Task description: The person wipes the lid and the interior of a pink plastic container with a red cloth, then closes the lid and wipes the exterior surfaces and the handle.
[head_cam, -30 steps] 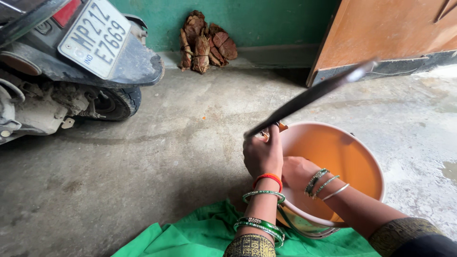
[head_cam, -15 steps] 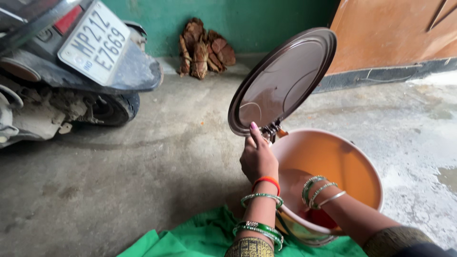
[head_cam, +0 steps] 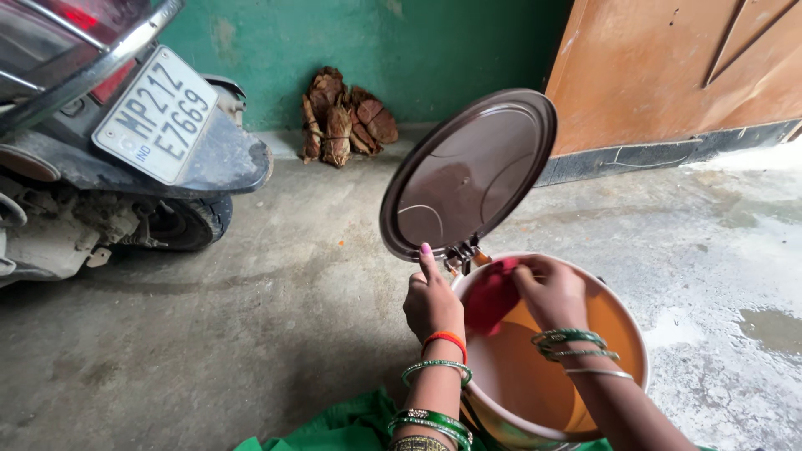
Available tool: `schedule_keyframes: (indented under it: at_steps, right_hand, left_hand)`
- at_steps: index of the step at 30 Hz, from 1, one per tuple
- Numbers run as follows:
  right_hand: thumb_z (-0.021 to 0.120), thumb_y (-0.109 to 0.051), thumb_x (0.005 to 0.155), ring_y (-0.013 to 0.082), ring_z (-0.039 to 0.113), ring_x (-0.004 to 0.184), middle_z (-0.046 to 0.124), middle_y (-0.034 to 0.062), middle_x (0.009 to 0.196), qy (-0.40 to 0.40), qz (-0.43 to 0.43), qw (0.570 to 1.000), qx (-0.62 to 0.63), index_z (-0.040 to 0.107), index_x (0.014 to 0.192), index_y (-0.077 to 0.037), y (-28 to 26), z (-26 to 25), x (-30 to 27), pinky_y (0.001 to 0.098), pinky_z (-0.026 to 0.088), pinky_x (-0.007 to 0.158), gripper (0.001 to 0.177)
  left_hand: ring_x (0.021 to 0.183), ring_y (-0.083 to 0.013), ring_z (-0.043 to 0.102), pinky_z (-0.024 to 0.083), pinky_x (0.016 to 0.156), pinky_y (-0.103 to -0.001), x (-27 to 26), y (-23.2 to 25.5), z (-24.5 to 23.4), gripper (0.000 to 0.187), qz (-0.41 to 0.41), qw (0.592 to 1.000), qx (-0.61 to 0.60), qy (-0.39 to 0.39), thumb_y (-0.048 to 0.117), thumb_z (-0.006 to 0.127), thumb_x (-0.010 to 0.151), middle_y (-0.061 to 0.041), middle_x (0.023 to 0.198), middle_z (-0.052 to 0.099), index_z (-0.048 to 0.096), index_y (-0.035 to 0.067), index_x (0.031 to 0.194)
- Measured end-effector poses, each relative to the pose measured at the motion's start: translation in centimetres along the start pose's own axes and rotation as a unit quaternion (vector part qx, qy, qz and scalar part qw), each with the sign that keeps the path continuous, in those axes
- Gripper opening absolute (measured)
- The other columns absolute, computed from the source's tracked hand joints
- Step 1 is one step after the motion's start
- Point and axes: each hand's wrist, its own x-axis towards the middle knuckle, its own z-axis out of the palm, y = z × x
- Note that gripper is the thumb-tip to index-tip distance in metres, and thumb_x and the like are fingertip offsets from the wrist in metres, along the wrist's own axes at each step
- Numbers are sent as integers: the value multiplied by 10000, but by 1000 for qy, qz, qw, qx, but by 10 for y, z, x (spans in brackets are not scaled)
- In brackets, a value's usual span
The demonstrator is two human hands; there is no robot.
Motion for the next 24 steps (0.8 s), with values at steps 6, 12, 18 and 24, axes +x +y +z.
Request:
schedule_keyframes:
  at_steps: [6,12,18,24]
  right_hand:
    - [757,-93,834,223,749,838,714,114,988,5,-181,982,48,754,1081,-74,-40,-9,-30,331,620,741,248]
    - [764,-36,757,287,718,867,707,98,1002,-33,-303,953,-2,775,1047,-105,-59,-12,-36,358,578,768,299]
    - [746,4,741,287,713,866,706,101,1008,9,-210,978,-15,762,1061,-89,-55,-8,-34,359,573,753,334]
    - [715,4,771,249,726,838,713,85,1012,-9,-231,973,21,741,1083,-97,-55,-13,-33,344,585,753,329]
  left_hand:
    - [961,-381,732,568,850,-492,-5,6,8,868,37,998,52,-16,767,255,944,-190,999,770,765,65,924]
    - [965,-360,752,584,859,-470,-9,12,3,912,3,998,48,-48,787,230,929,-181,1008,778,771,54,953]
    - [990,-368,741,575,878,-470,-11,11,3,906,22,998,53,-41,778,216,935,-183,1049,768,785,75,992]
    - [992,-374,740,578,868,-479,-10,11,6,846,27,997,62,-23,757,248,944,-176,1041,767,740,77,1051]
